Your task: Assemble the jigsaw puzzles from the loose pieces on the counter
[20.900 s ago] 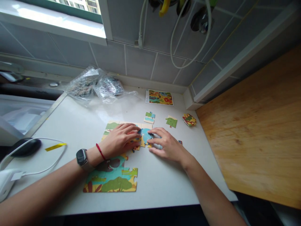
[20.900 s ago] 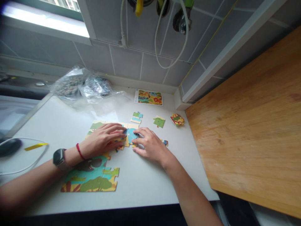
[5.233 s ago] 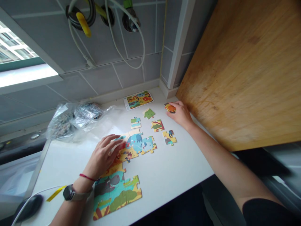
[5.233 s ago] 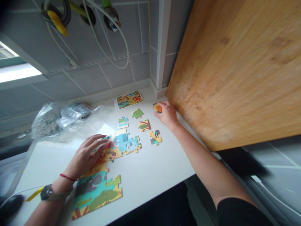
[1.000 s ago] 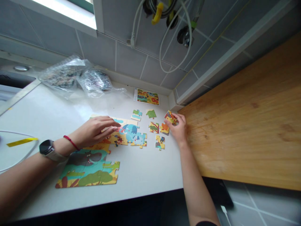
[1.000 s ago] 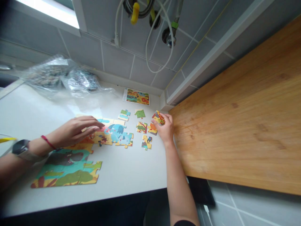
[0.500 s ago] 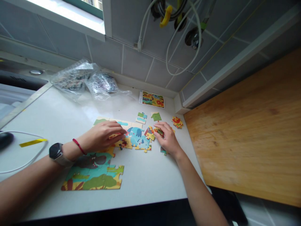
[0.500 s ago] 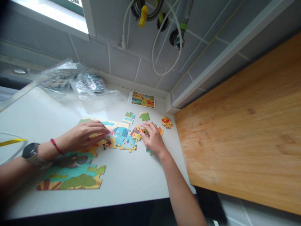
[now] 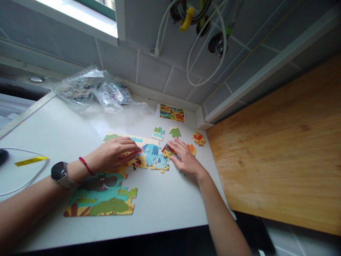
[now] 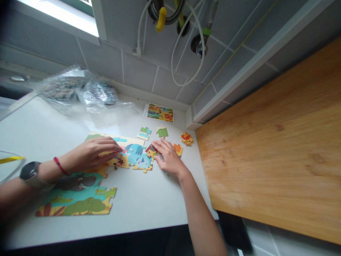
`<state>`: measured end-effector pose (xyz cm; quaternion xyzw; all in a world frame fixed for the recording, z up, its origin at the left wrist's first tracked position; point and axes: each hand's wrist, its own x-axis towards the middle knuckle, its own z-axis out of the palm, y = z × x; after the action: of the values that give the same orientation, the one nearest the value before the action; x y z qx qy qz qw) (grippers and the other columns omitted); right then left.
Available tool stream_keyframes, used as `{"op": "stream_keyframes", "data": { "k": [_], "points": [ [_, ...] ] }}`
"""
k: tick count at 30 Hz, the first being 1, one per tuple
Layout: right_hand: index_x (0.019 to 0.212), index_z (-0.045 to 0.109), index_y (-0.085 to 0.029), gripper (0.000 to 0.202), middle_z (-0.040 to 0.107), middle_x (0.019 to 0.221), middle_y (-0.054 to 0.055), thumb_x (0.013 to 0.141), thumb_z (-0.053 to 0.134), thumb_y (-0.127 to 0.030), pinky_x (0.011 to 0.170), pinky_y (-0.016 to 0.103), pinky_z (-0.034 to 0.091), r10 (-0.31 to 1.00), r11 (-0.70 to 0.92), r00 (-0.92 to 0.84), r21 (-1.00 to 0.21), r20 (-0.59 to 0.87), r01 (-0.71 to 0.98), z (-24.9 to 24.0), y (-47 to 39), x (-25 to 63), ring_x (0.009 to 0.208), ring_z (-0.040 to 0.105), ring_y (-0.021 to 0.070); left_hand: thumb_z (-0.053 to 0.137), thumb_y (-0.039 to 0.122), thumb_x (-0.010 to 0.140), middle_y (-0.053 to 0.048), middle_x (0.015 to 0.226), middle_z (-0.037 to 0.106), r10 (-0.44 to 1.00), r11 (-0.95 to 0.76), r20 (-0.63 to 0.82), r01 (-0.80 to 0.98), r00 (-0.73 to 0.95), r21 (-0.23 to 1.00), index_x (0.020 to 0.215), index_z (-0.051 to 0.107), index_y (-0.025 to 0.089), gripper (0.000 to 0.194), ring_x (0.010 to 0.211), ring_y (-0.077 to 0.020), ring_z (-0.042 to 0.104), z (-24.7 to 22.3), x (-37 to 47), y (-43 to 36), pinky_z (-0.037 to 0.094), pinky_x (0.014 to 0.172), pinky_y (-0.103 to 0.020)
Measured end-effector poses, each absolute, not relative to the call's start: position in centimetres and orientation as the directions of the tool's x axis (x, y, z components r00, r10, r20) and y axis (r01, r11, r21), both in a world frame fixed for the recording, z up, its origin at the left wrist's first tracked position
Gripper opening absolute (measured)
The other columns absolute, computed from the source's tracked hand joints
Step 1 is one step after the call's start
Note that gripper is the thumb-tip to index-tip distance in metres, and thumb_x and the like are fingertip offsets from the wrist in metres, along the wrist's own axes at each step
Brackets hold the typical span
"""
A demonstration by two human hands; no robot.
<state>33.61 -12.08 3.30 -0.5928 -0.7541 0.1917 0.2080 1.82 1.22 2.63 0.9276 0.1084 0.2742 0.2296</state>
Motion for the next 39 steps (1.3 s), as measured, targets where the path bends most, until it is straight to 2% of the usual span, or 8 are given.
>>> {"op": "stream_keyframes", "data": {
  "k": [6,11,17,21,26,30,33,39],
  "points": [
    [0.119,0.080,-0.026,0.026,0.075,0.102,0.008,0.094,0.072,-0.026,0.092,0.043,0.058,0.966,0.183,0.002,-0.684,0.259,0.706,3.8,-12.0,33.1,0.099,0.067,0.0254,0.052,0.029,0.110,-0.005,0.091,0.076,0.307,-0.884,0.460,0.071,0.833,0.461,0.103,0.075,0.021,0.026,0.080,-0.0177,0.070,3.0,1.9,0.9,0.052,0.073,-0.030],
    [0.086,0.073,-0.021,0.022,0.069,0.074,0.002,0.088,0.080,-0.042,0.057,0.028,0.050,0.963,-0.016,0.251,-0.908,0.099,0.419,3.5,-12.0,32.7,0.061,0.059,0.0150,0.049,0.032,0.112,-0.005,0.090,0.076,0.309,-0.887,0.458,0.078,0.833,0.456,0.102,0.075,0.021,0.031,0.079,-0.0175,0.070,3.2,1.9,0.9,0.053,0.072,-0.030],
    [0.108,0.061,-0.026,0.036,0.061,0.090,-0.004,0.083,0.081,-0.044,0.042,0.025,0.049,0.970,-0.171,0.199,-0.973,-0.139,0.153,3.4,-12.3,33.0,0.050,0.061,0.0108,0.047,0.034,0.112,-0.005,0.092,0.077,0.323,-0.883,0.446,0.096,0.835,0.460,0.102,0.076,0.021,0.034,0.082,-0.0181,0.070,2.9,1.8,1.0,0.054,0.074,-0.032],
    [0.139,0.063,-0.028,0.052,0.057,0.083,-0.005,0.089,0.074,-0.037,0.052,0.025,0.051,0.990,-0.139,0.083,-0.889,-0.115,0.436,3.9,-12.7,33.3,0.055,0.058,0.0106,0.046,0.035,0.113,-0.006,0.092,0.077,0.324,-0.880,0.434,0.100,0.840,0.465,0.102,0.075,0.022,0.034,0.083,-0.0184,0.070,2.8,1.8,1.0,0.054,0.076,-0.032],
    [0.118,0.078,-0.021,0.037,0.043,0.058,-0.008,0.095,0.067,-0.048,0.061,0.029,0.048,0.945,-0.105,0.287,-0.683,0.159,0.723,3.6,-12.5,36.1,0.054,0.046,0.0142,0.046,0.037,0.112,-0.006,0.099,0.077,0.332,-0.866,0.378,0.121,0.864,0.485,0.106,0.075,0.023,0.033,0.090,-0.0199,0.070,2.7,1.7,1.3,0.056,0.081,-0.035],
    [0.119,0.077,-0.017,0.049,0.071,0.097,0.010,0.091,0.066,-0.055,0.084,0.040,0.057,0.801,-0.256,0.486,-0.534,0.350,0.806,2.7,-12.4,40.2,0.086,0.067,0.0255,0.056,0.054,0.106,-0.011,0.143,0.067,0.364,-0.866,0.280,0.212,0.888,0.453,0.134,0.070,0.029,0.041,0.131,-0.0317,0.063,1.3,1.3,1.6,0.054,0.106,-0.049],
    [0.135,0.071,-0.012,0.067,0.069,0.130,0.024,0.086,0.071,-0.057,0.107,0.052,0.050,0.770,-0.425,0.549,-0.379,0.325,0.822,1.9,-12.6,42.2,0.120,0.064,0.0383,0.060,0.071,0.098,-0.011,0.169,0.043,0.403,-0.869,0.200,0.304,0.893,0.391,0.156,0.055,0.034,0.069,0.156,-0.0424,0.039,0.0,1.0,1.6,0.041,0.121,-0.064],
    [0.134,0.074,-0.014,0.060,0.074,0.120,0.021,0.087,0.073,-0.052,0.103,0.048,0.053,0.777,-0.467,0.571,-0.364,0.266,0.805,1.3,-12.5,43.0,0.113,0.068,0.0363,0.050,0.079,0.099,-0.007,0.174,0.035,0.455,-0.841,0.108,0.386,0.884,0.379,0.160,0.050,0.037,0.074,0.160,-0.0405,0.032,-0.6,1.0,1.5,0.034,0.127,-0.063]
  ]
}}
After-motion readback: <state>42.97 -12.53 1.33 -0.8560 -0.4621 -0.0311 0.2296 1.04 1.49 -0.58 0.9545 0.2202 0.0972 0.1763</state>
